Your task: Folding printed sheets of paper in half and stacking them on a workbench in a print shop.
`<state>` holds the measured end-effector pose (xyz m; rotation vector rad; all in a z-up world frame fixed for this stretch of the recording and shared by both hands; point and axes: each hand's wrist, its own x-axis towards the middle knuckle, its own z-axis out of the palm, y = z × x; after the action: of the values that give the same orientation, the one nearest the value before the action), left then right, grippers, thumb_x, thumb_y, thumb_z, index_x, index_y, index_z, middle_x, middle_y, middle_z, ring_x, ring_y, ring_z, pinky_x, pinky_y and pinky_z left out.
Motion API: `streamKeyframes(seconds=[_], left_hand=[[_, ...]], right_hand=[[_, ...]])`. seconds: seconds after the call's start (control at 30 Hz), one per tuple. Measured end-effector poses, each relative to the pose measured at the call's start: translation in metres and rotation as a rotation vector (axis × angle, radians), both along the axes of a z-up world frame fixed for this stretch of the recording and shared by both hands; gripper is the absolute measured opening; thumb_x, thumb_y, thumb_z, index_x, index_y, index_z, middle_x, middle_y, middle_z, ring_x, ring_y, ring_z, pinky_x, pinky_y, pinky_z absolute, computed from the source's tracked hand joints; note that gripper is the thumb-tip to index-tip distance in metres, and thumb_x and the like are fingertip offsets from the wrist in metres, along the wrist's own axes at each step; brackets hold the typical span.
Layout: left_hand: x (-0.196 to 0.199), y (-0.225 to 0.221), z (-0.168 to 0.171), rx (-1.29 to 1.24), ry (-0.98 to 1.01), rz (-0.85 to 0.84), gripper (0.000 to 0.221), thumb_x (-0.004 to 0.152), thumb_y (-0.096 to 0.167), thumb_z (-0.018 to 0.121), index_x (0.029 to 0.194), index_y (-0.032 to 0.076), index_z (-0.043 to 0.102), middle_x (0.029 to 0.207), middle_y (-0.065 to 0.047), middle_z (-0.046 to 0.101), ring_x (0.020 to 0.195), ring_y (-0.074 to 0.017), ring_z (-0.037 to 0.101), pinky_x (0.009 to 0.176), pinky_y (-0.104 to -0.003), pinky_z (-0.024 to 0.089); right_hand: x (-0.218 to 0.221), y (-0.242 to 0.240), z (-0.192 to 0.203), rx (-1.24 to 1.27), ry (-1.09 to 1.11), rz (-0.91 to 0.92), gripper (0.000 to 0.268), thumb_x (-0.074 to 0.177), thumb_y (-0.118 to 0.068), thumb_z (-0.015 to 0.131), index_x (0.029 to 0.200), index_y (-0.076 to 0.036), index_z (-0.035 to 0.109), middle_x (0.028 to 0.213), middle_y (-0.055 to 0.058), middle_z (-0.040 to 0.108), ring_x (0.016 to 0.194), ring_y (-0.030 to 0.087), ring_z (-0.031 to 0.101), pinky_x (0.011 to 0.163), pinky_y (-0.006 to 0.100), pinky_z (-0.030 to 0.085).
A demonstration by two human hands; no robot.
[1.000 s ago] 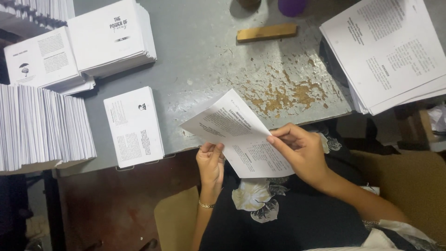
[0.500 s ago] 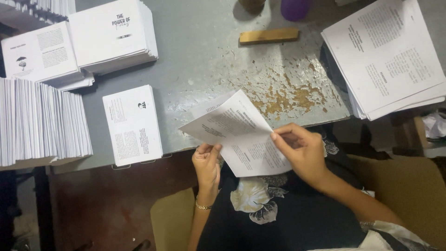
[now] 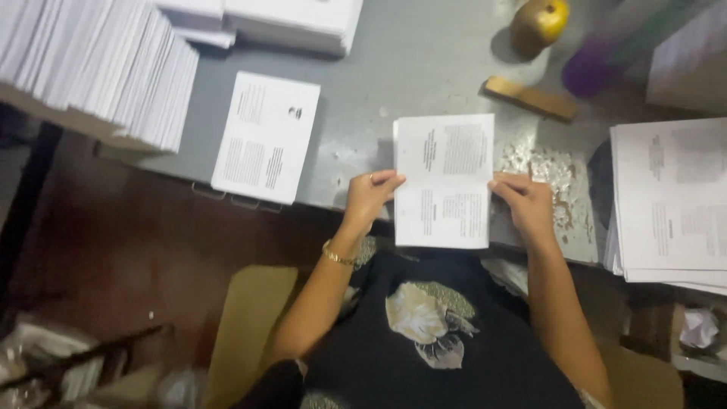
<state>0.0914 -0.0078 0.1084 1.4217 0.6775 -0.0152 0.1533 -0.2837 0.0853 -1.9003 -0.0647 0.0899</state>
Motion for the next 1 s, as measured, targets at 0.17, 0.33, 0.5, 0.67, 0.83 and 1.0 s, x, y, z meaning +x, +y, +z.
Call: streamKeyframes(seconds=[0.17, 0.33, 0.5, 0.67, 0.83, 1.0], left_hand=[[-0.001, -0.001, 0.000, 0.001, -0.005, -0.019, 0.049, 0.078, 0.022, 0.090, 0.117, -0.002, 0.072, 0.102, -0.028, 0.073, 0.096, -0.0331, 0.073, 0.081, -0.035, 0.061], [0.001, 0.000, -0.005, -0.022, 0.010, -0.031, 0.049, 0.076, 0.020, 0.091, 0.115, -0.003, 0.072, 0.102, -0.028, 0.073, 0.095, -0.0308, 0.074, 0.081, -0.032, 0.062], [0.002, 0.002, -0.003, -0.091, 0.018, -0.040, 0.050, 0.075, 0.014, 0.092, 0.115, -0.006, 0.071, 0.101, -0.028, 0.072, 0.092, -0.0288, 0.074, 0.082, -0.032, 0.062], [0.001, 0.002, -0.005, -0.072, 0.008, -0.020, 0.051, 0.071, 0.013, 0.094, 0.113, -0.006, 0.072, 0.097, -0.027, 0.072, 0.089, -0.0273, 0.074, 0.078, -0.031, 0.063], [0.005, 0.003, -0.015, -0.026, 0.012, 0.012, 0.054, 0.068, 0.016, 0.097, 0.112, -0.004, 0.073, 0.091, -0.025, 0.073, 0.084, -0.0241, 0.074, 0.074, -0.030, 0.063], [0.005, 0.001, -0.016, 0.051, 0.044, 0.010, 0.048, 0.066, 0.019, 0.098, 0.107, 0.002, 0.078, 0.088, -0.021, 0.076, 0.080, -0.0201, 0.074, 0.069, -0.028, 0.062]], right_hand=[[-0.010, 0.008, 0.029, -0.016, 0.024, 0.016, 0.010, 0.090, -0.007, 0.079, 0.101, -0.008, 0.079, 0.103, 0.017, 0.075, 0.107, 0.028, 0.070, 0.095, 0.040, 0.051], [-0.011, 0.007, 0.036, -0.029, 0.101, -0.003, 0.010, 0.093, -0.011, 0.078, 0.103, -0.010, 0.078, 0.106, 0.015, 0.075, 0.111, 0.030, 0.070, 0.096, 0.040, 0.050], [-0.007, 0.008, 0.041, -0.045, 0.114, 0.020, 0.009, 0.095, -0.011, 0.076, 0.104, -0.010, 0.078, 0.109, 0.016, 0.075, 0.114, 0.032, 0.069, 0.097, 0.043, 0.050], [-0.012, 0.006, 0.037, -0.003, 0.068, 0.012, 0.011, 0.093, -0.010, 0.077, 0.103, -0.006, 0.078, 0.108, 0.019, 0.075, 0.113, 0.032, 0.068, 0.097, 0.041, 0.051], [-0.009, 0.008, 0.042, -0.050, -0.015, -0.008, 0.013, 0.090, -0.008, 0.082, 0.102, -0.006, 0.079, 0.105, 0.018, 0.076, 0.110, 0.031, 0.070, 0.094, 0.038, 0.053], [-0.011, 0.013, 0.054, -0.140, 0.023, -0.034, 0.010, 0.086, -0.010, 0.083, 0.095, -0.009, 0.081, 0.099, 0.013, 0.077, 0.104, 0.029, 0.072, 0.090, 0.035, 0.054]])
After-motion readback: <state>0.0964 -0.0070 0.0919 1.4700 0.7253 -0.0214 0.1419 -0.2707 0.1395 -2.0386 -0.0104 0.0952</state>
